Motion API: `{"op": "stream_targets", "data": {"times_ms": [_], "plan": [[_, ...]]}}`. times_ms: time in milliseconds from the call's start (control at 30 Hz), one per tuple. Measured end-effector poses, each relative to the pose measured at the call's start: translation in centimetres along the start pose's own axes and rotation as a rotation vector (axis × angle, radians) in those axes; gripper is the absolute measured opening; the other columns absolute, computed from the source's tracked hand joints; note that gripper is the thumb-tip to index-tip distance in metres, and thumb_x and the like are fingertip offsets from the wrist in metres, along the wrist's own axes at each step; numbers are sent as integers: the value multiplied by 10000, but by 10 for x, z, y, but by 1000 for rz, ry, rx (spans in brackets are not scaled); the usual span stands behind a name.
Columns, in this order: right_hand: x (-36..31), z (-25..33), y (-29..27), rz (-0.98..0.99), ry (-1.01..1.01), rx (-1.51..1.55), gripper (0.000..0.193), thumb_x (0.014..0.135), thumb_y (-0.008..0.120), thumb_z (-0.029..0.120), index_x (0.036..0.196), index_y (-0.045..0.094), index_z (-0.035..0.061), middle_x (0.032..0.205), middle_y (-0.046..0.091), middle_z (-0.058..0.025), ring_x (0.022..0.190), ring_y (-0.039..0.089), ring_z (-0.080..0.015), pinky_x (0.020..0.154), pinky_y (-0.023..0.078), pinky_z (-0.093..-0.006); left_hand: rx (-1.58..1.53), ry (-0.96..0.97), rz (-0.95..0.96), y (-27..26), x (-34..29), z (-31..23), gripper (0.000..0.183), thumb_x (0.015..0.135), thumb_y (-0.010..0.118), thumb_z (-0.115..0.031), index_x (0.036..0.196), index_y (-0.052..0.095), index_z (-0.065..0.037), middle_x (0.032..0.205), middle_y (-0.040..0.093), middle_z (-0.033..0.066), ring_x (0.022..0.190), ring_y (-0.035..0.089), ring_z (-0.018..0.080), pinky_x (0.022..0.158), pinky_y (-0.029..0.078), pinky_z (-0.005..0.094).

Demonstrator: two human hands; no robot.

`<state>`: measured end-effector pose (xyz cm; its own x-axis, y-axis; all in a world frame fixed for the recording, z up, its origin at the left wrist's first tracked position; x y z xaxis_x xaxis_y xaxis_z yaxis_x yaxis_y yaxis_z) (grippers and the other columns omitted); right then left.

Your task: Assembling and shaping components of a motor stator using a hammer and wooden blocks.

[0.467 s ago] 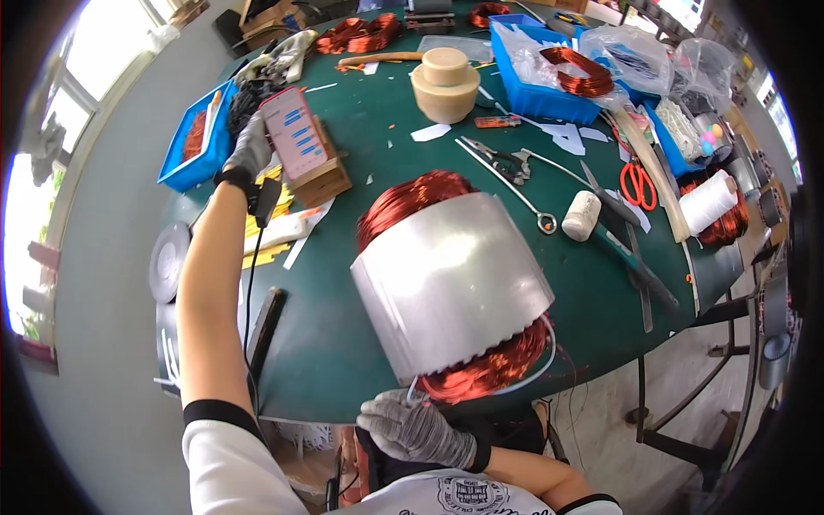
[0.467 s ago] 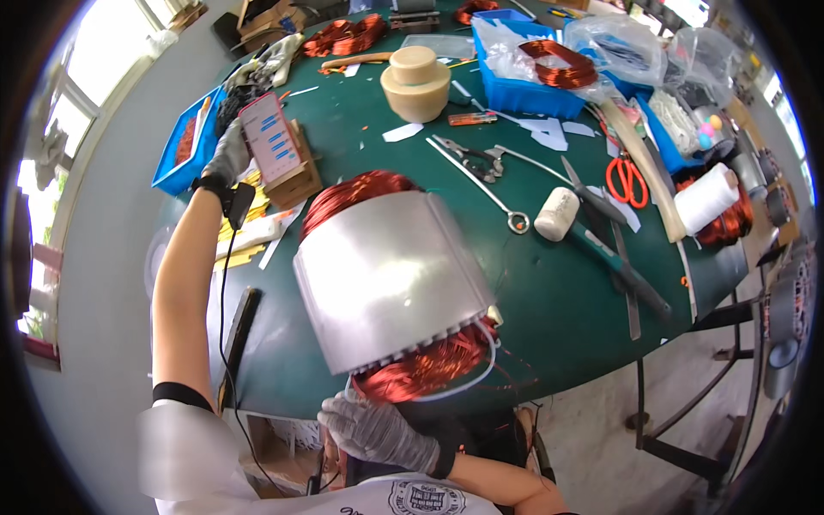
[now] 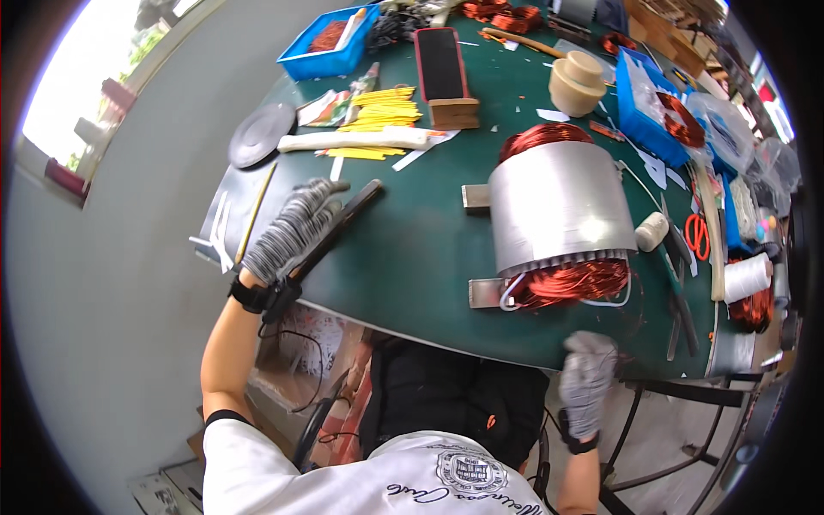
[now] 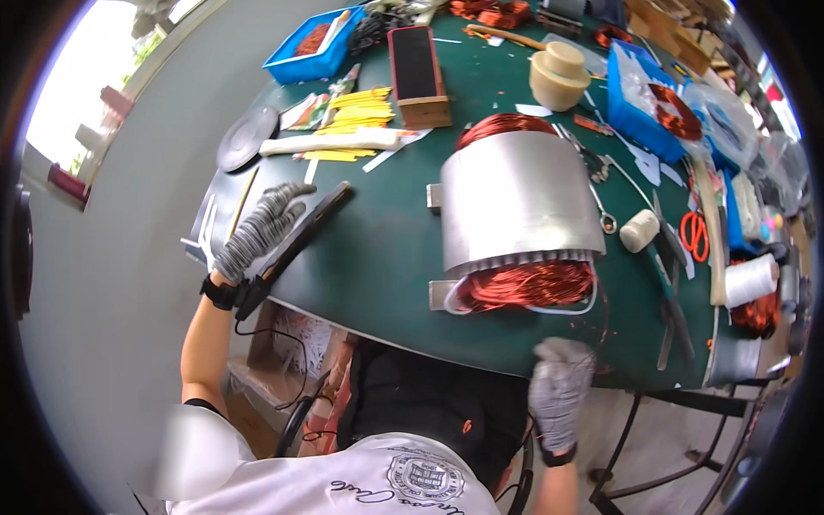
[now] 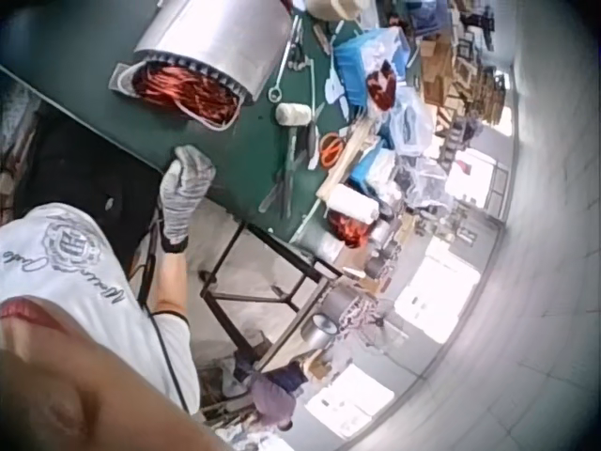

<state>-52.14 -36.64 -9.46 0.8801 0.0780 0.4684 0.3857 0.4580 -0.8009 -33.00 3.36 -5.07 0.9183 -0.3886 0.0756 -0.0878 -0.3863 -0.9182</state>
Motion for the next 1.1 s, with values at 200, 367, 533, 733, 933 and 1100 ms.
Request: {"op": "stream_targets", "data": {"times_ms": [200,367,533,733,933,1100], "plan": [[-5,-95,-57,-218,316,91,213,909,418,88,1033,570,6,1038,576,-110,958,539,-221,875,424,-339,143,13,-57,-16,42,23,296,857,524,-81,1152,551,-87,1042,585,169,963,553,316,823,445,379],[24,-139,-140,-471,459,251,321,950,385,148,1212,499,3,1119,564,-117,1021,545,-197,897,420,-323,148,13,-109,-22,100,72,254,805,567,-58,1056,593,-76,889,629,155,823,600,307,709,471,391],[32,-144,-134,-218,412,46,272,948,398,149,1126,528,-9,1084,566,-110,981,545,-197,890,430,-326,613,-232,31,-18,119,100,311,710,646,-119,1021,635,-116,919,656,122,866,635,287,765,500,388],[-4,-145,-31,-61,306,-96,195,882,468,85,1038,559,11,1025,557,-123,1000,519,-259,931,382,-361,643,-116,5,-20,119,100,345,674,682,-137,1016,640,-129,921,639,112,871,618,282,770,494,392],[-14,-148,-25,-181,299,-74,170,850,491,57,989,582,22,1050,539,-136,1024,499,-283,925,372,-384,438,77,-45,-28,112,98,392,649,668,-77,1021,543,-72,852,613,135,794,598,306,716,484,381],[-10,-135,-27,-122,248,-295,186,824,523,81,990,586,24,1056,531,-139,1032,485,-299,928,362,-397,110,18,-197,-55,105,75,542,657,619,30,1178,505,-69,941,600,181,855,590,317,749,483,391]]}}
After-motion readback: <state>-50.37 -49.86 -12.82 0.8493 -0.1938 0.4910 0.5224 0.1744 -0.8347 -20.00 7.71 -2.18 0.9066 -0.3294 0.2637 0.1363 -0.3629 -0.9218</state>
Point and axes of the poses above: each hand's wrist, its own x-axis towards the middle knuckle, its own y-axis out of the palm, z = x × y, the point moved 6 cm from there along x, towards the middle knuckle
